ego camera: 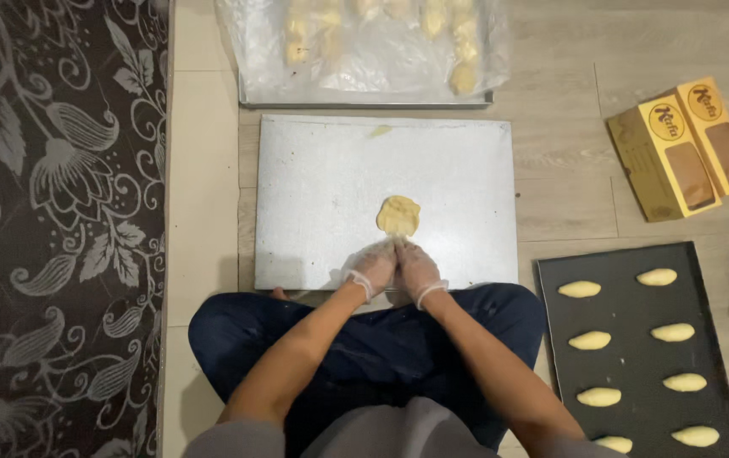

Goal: The person shapes pieces of dough into oval loaves and places them on a baking tray, then takes another piece of dough, flattens it, and fills it with chocolate sprinkles from a container.

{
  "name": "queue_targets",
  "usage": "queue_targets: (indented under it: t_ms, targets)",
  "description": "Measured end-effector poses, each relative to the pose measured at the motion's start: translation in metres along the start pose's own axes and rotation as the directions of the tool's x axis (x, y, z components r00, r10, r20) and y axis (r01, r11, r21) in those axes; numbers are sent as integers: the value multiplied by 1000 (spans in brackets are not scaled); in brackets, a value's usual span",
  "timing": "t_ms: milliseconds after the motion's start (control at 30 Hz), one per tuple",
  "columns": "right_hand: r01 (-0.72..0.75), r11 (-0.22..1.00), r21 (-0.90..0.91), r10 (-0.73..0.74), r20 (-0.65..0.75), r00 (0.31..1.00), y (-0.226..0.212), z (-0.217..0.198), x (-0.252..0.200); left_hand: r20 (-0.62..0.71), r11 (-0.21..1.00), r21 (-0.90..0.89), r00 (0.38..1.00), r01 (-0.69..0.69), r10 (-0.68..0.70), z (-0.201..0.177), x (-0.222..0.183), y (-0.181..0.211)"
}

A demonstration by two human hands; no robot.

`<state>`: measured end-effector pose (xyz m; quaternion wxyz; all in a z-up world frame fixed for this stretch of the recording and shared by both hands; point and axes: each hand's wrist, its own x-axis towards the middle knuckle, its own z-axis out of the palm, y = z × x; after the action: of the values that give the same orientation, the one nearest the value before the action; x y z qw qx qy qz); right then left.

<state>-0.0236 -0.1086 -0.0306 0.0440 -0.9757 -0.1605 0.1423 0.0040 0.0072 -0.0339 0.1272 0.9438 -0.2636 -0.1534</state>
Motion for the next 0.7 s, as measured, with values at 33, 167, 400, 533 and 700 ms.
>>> queue_targets:
  t_ms: [33,167,400,533,700]
  targets:
    - [-4,1000,5,4,8,1000,7,0,5,9,1000,-3,1000,-2,2,-5,-2,-3]
    - [-126,990,63,126,4,992,27,2,8,30,987,-159,999,34,-30,-14,-12,-30]
    - [-189,978,90,191,-13,982,26,-17,16,-186,995,-96,983,-16,-3,-17,-6,-30]
    - [-30,998,-48,28,-28,999,25,2,4,-104,997,78,994,-15,23,-8,-16,-37]
    - [-189,973,136,189,17,982,21,-13,18,-90,998,-40,995,-49,45,-10,0,-27]
